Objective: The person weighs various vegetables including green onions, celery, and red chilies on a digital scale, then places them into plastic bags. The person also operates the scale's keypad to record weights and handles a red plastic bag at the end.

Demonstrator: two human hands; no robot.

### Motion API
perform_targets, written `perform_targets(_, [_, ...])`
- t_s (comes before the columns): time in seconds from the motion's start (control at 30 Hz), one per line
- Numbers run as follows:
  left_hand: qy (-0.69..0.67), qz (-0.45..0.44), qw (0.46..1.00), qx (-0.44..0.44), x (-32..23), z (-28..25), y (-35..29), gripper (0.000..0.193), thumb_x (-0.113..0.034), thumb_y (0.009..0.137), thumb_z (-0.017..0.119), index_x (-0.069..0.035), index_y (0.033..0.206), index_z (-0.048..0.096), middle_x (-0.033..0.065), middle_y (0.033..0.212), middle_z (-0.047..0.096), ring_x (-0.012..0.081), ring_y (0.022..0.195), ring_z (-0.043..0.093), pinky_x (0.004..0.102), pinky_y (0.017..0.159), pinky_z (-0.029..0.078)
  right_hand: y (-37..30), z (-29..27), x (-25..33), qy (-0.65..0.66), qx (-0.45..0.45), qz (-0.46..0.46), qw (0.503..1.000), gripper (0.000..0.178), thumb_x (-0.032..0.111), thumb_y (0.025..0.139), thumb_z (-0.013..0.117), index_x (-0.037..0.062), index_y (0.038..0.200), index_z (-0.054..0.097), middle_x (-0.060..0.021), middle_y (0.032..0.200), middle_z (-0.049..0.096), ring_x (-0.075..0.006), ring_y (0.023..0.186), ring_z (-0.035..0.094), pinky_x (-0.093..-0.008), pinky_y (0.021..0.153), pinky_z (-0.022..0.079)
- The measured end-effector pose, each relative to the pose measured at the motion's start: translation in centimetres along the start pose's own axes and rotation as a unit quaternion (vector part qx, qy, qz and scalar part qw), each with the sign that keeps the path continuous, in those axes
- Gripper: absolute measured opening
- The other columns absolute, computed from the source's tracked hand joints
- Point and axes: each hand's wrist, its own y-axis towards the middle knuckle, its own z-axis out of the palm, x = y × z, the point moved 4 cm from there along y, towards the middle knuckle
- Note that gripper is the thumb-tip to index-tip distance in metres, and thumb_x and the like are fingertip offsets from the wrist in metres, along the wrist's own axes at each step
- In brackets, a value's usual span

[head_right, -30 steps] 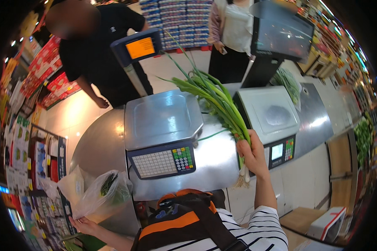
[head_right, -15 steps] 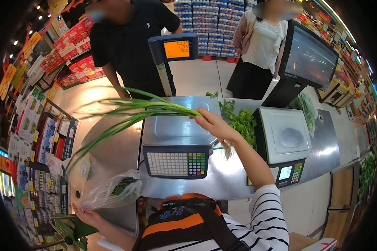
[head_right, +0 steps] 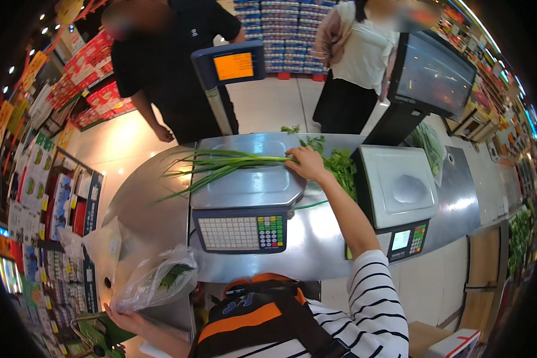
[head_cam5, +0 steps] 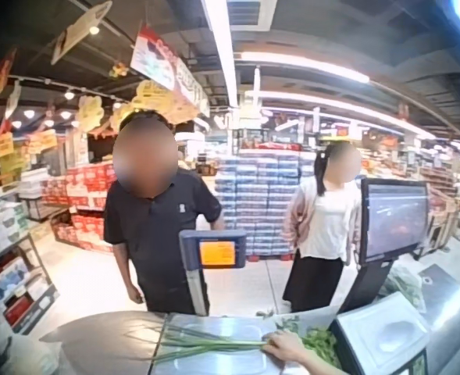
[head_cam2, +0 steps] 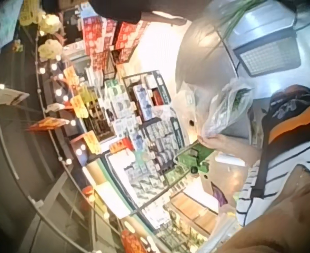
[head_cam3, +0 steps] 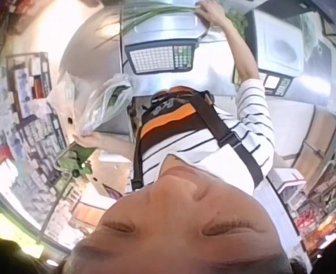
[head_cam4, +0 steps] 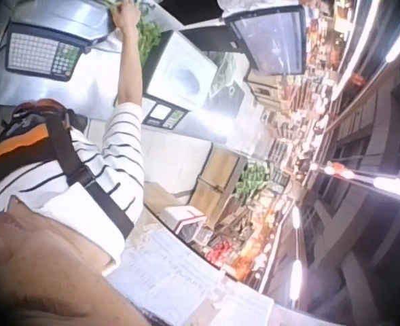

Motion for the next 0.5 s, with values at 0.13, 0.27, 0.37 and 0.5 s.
perform_targets(0.13, [-0.029,0.003,1.000,-0.005,-0.1,0.3,-0.3,0.042,-0.008,0.088,0.052,-0.004,0.130,0.050,0.0129,0.112,0.055,0.0240,0.100,0.054,0.0345,0.089,0.046,1.3,1.0,-6.7,0.380,-0.065,0.151,0.910,0.046,0.041,0.097,0.044,0.0036,0.119,0.059,-0.0089,0.106,0.060,-0.0153,0.101,0.054,-0.0309,0.087,0.043])
perform_targets(0.27, [-0.046,-0.013,0.999,0.019,0.9,-0.1,0.3,0.041,-0.009,0.091,0.048,-0.002,0.131,0.046,0.0167,0.116,0.054,0.0276,0.105,0.055,0.0405,0.093,0.046,-0.6,7.2,-15.6,0.405,0.155,0.357,0.827,0.051,0.041,0.096,0.038,-0.0004,0.119,0.057,-0.0149,0.122,0.057,-0.0257,0.108,0.054,-0.0350,0.092,0.042])
perform_targets(0.37, [-0.034,-0.010,0.999,0.007,-0.2,-1.3,-0.1,0.042,-0.009,0.091,0.047,-0.002,0.132,0.043,0.0185,0.118,0.054,0.0296,0.106,0.055,0.0430,0.094,0.046,-3.0,9.9,-18.4,0.358,0.039,0.385,0.850,0.057,0.036,0.095,0.044,0.0011,0.139,0.037,-0.0178,0.142,0.040,-0.0291,0.129,0.040,-0.0361,0.105,0.032])
perform_targets(0.5, [-0.003,-0.017,0.999,0.039,1.1,-1.9,1.5,0.045,-0.010,0.090,0.048,-0.004,0.134,0.040,0.0207,0.120,0.053,0.0317,0.108,0.055,0.0468,0.095,0.046,-5.7,9.1,-23.4,0.381,-0.070,0.373,0.843,0.044,0.022,0.095,0.048,0.0062,0.136,0.045,-0.0131,0.129,0.053,-0.0256,0.108,0.057,-0.0325,0.083,0.047])
